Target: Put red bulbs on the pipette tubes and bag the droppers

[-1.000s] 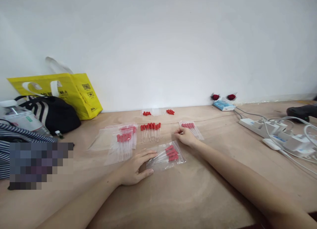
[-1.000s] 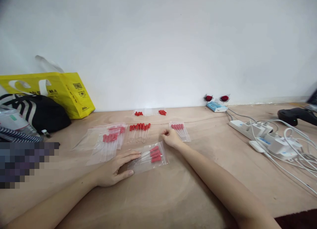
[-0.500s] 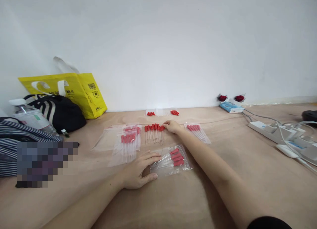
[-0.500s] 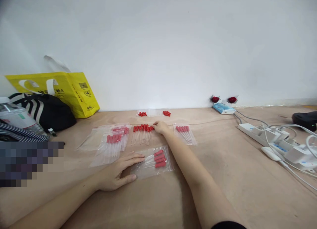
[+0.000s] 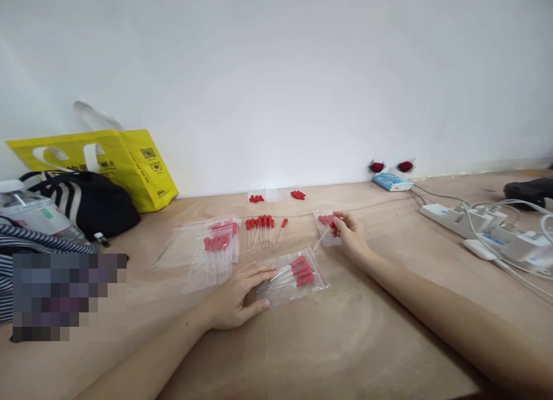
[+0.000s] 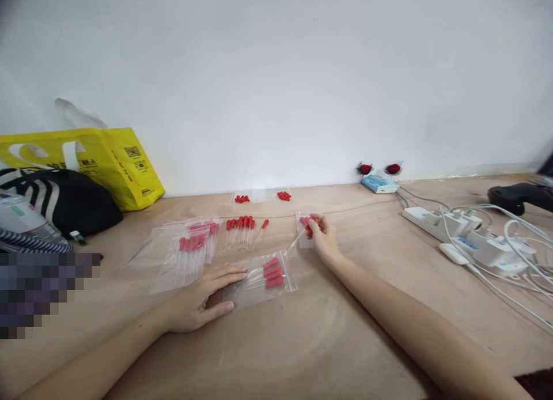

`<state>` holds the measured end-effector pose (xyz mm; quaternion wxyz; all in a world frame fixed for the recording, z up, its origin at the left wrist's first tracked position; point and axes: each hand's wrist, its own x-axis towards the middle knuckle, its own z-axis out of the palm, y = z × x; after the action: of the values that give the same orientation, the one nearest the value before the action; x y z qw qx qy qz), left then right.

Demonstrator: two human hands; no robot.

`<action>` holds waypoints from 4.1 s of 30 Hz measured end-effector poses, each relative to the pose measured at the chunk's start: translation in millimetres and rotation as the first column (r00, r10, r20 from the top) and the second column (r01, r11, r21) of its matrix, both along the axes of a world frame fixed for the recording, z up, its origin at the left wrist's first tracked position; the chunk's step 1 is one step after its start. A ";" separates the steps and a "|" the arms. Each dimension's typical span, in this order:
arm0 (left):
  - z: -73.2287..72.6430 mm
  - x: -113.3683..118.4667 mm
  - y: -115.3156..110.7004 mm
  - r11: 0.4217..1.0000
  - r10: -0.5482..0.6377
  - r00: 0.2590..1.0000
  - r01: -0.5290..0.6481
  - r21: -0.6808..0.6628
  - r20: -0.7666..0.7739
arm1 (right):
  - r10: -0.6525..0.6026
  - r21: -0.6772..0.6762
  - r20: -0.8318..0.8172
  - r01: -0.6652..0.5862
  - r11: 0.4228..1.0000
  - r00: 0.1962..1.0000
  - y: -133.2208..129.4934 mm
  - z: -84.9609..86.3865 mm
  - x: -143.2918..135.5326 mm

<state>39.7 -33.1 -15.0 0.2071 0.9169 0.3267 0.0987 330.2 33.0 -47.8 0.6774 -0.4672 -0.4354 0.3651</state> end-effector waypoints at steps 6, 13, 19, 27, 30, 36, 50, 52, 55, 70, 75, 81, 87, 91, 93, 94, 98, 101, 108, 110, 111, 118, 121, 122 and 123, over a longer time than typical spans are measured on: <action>1.9 2.5 -1.1 1.000 0.004 1.000 -0.004 0.015 0.011 | -0.022 -0.078 -0.025 0.020 0.997 0.999 -41.5 -8.1 13.3; 1.0 2.2 -0.5 1.000 0.013 1.000 -0.013 0.009 -0.010 | -0.039 -0.046 -0.033 0.038 0.998 0.999 -45.0 -8.1 10.7; 1.8 3.4 -0.3 1.000 0.003 1.000 -0.003 0.023 0.001 | -0.036 -0.058 -0.066 0.032 0.998 0.997 -43.8 -9.6 11.2; 0.8 3.3 -0.5 0.999 0.013 1.000 -0.013 0.036 -0.013 | -0.015 -0.047 -0.072 0.011 0.999 0.997 -49.5 -9.2 6.9; -0.7 2.3 -0.2 0.999 0.014 1.000 -0.014 0.033 -0.009 | -0.077 -0.047 -0.088 0.073 0.996 0.993 -46.7 -9.7 10.4; 0.2 3.0 -0.2 1.000 0.018 1.000 -0.018 0.020 -0.021 | -0.020 -0.075 -0.103 0.012 0.997 0.994 -45.1 -12.6 10.3; 5.1 6.4 -3.8 0.998 0.051 0.997 -0.050 0.024 -0.064 | 0.129 -0.169 -0.221 -0.168 0.971 0.967 -67.3 -7.5 -3.9; 4.8 6.5 -4.0 0.998 0.063 0.996 -0.061 0.023 -0.071 | 0.094 -0.179 -0.261 -0.144 0.973 0.961 -68.2 -7.6 -4.5; 3.3 6.2 -3.4 0.997 0.072 0.994 -0.070 0.021 -0.079 | 0.124 -0.196 -0.269 -0.180 0.964 0.955 -69.6 -6.2 -4.5; 2.9 6.5 -3.0 0.998 0.054 0.999 -0.053 0.039 -0.010 | 0.384 -0.220 0.414 -0.319 0.922 0.825 -71.1 -8.1 -8.6; 3.7 7.0 -3.9 0.998 0.055 0.998 -0.053 0.046 -0.039 | 0.379 -0.161 0.598 -0.358 0.920 0.706 -71.5 -4.6 -12.5; 0.8 5.8 -2.1 0.997 0.056 0.997 -0.054 0.056 -0.050 | 0.416 -0.169 0.669 -0.418 0.892 0.616 -76.7 -3.0 -12.8; -0.4 4.9 -1.2 0.997 0.033 0.999 -0.031 0.072 -0.027 | 0.420 -0.284 0.445 -0.320 0.904 0.791 -66.3 -4.0 -14.2; -3.0 2.8 0.9 0.998 0.023 0.999 -0.021 0.054 -0.026 | 0.413 -0.388 0.051 -0.363 0.847 0.909 -59.0 7.3 -14.1; -5.3 1.4 2.5 0.998 0.017 1.000 -0.016 0.055 -0.015 | 0.345 -0.375 -0.148 -0.376 0.848 0.927 -55.1 10.0 -13.9; -6.2 0.8 3.1 0.998 0.016 1.000 -0.015 0.055 -0.007 | 0.311 -0.358 -0.196 -0.363 0.860 0.930 -52.4 9.6 -13.9; -5.8 0.0 2.2 0.999 0.029 0.999 -0.028 0.039 -0.017 | 0.198 -0.311 -0.116 -0.225 0.923 0.973 -32.2 3.0 -10.7; -2.8 1.1 -0.5 0.999 0.040 0.998 -0.040 0.018 -0.041 | 0.139 -0.281 -0.034 -0.143 0.949 0.990 -6.0 4.0 -0.4; -3.9 0.6 0.4 0.999 0.037 0.999 -0.037 0.008 -0.029 | -0.059 -0.186 0.216 0.100 0.977 0.975 54.4 18.4 40.8; -5.1 -1.0 1.2 0.999 0.037 0.999 -0.037 0.003 -0.030 | -0.094 -0.155 0.316 0.150 0.976 0.944 61.2 17.7 47.5; -5.5 -1.6 1.1 0.999 0.038 0.999 -0.038 0.001 -0.032 | -0.112 -0.136 0.367 0.172 0.976 0.923 62.5 16.8 48.5; -2.7 1.8 2.0 0.989 0.081 0.997 -0.082 0.121 0.016 | -0.156 0.092 0.639 0.127 0.988 0.754 42.1 15.4 -2.0; 4.0 -12.3 19.6 0.870 0.314 0.930 -0.362 0.335 0.189 | 0.001 0.151 0.859 -0.255 0.955 0.513 23.9 13.8 -39.2; 6.5 -22.7 27.9 0.787 0.413 0.874 -0.484 0.383 0.256 | 0.038 0.135 0.901 -0.361 0.923 0.433 18.6 12.5 -49.6; 8.8 -35.7 36.5 0.702 0.513 0.811 -0.584 0.407 0.279 | 0.064 0.112 0.927 -0.436 0.893 0.370 14.1 10.9 -58.4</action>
<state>4.0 3.4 -6.2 -0.0398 0.7892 0.5349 0.2990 271.7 47.1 -36.9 0.3374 -0.3912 -0.8531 0.0727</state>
